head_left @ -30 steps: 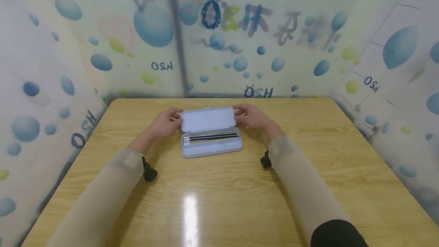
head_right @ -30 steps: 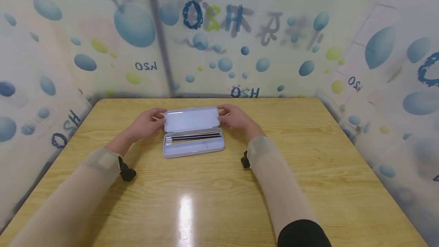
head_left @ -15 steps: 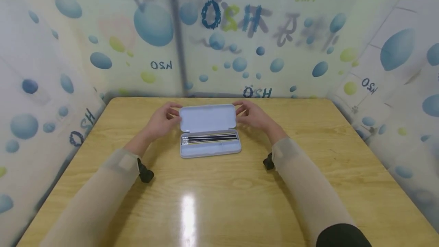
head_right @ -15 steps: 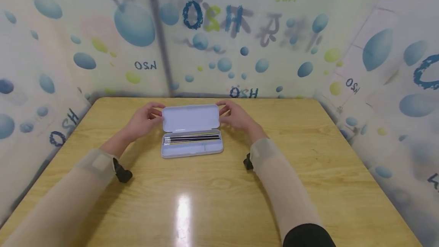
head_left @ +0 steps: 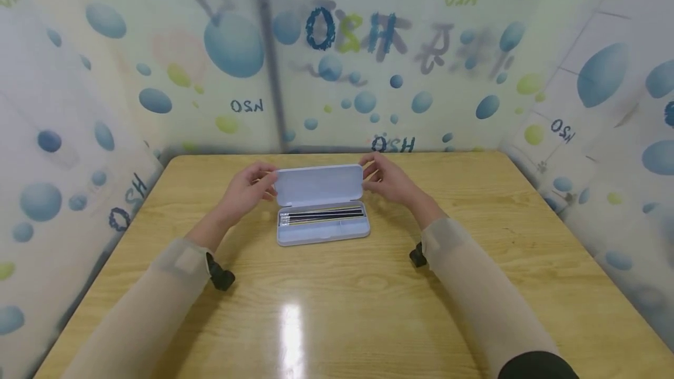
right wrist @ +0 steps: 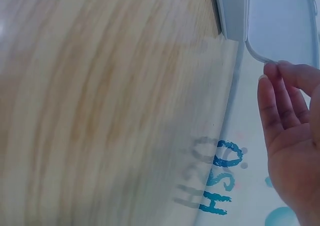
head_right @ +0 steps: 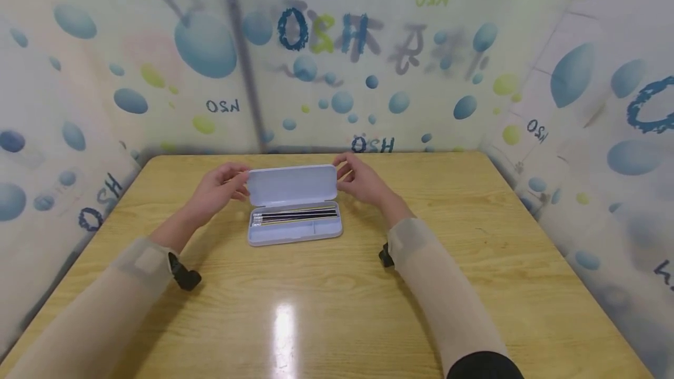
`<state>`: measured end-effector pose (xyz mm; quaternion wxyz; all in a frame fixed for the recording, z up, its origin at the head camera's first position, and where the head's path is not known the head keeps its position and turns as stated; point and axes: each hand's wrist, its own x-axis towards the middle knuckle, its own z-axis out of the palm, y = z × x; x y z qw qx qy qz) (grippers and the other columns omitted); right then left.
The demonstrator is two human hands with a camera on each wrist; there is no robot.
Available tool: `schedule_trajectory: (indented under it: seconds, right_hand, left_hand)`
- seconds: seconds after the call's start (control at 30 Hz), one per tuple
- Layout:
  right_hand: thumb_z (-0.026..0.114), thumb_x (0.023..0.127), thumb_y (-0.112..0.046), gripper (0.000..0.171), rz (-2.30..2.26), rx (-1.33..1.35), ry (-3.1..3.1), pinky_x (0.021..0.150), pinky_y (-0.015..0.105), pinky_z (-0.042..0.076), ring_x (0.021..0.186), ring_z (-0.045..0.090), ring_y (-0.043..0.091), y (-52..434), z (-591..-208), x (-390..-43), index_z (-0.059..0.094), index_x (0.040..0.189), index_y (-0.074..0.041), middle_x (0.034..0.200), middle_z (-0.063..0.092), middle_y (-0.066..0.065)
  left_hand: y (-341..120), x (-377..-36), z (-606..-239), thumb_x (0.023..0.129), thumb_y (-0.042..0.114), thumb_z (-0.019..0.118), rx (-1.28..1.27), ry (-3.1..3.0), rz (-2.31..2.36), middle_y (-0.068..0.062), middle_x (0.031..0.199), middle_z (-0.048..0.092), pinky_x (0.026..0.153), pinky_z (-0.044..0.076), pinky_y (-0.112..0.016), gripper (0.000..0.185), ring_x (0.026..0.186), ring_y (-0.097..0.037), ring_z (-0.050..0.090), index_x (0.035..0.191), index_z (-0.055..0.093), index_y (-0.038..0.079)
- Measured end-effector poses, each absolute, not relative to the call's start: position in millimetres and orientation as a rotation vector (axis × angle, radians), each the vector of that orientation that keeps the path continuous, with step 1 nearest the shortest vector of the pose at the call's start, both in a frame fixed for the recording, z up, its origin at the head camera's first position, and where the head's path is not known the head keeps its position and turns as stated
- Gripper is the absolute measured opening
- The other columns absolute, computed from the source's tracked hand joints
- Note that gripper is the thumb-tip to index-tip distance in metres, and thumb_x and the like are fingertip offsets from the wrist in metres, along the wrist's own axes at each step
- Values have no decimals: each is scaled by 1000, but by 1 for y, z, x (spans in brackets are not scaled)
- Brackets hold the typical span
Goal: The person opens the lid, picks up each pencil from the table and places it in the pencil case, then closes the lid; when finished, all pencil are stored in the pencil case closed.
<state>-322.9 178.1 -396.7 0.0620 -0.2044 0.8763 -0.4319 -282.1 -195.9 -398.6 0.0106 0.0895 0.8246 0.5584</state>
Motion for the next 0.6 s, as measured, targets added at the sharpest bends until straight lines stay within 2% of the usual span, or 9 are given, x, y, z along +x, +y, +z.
schedule_trajectory:
  seconds: [0.13, 0.4, 0.6]
  right_hand:
    - [71, 106, -3, 40, -1317, -700, 2680, 93, 46, 59, 105, 72, 33, 180, -398, -317, 52, 140, -13, 125, 67, 19]
    - [71, 106, -5, 32, -1297, -782, 2712, 98, 49, 58, 107, 72, 32, 184, -400, -309, 55, 133, -14, 121, 69, 16]
    - [71, 109, -12, 29, -1401, -739, 2574, 99, 47, 60, 110, 73, 32, 187, -397, -300, 57, 134, -11, 127, 66, 17]
  left_hand:
    - [-198, -278, -398, 114, 38, 61, 260, 2538, 1768, -20, 120, 67, 85, 63, -27, 48, 91, -12, 71, 143, 62, -1]
    - [-199, -271, -398, 114, 36, 63, 277, 2496, 1796, -5, 102, 69, 85, 61, -25, 45, 89, -11, 71, 133, 65, -5]
    - [-201, -266, -399, 112, 40, 66, 275, 2505, 1750, -8, 104, 71, 88, 61, -26, 44, 92, -14, 71, 129, 69, 0]
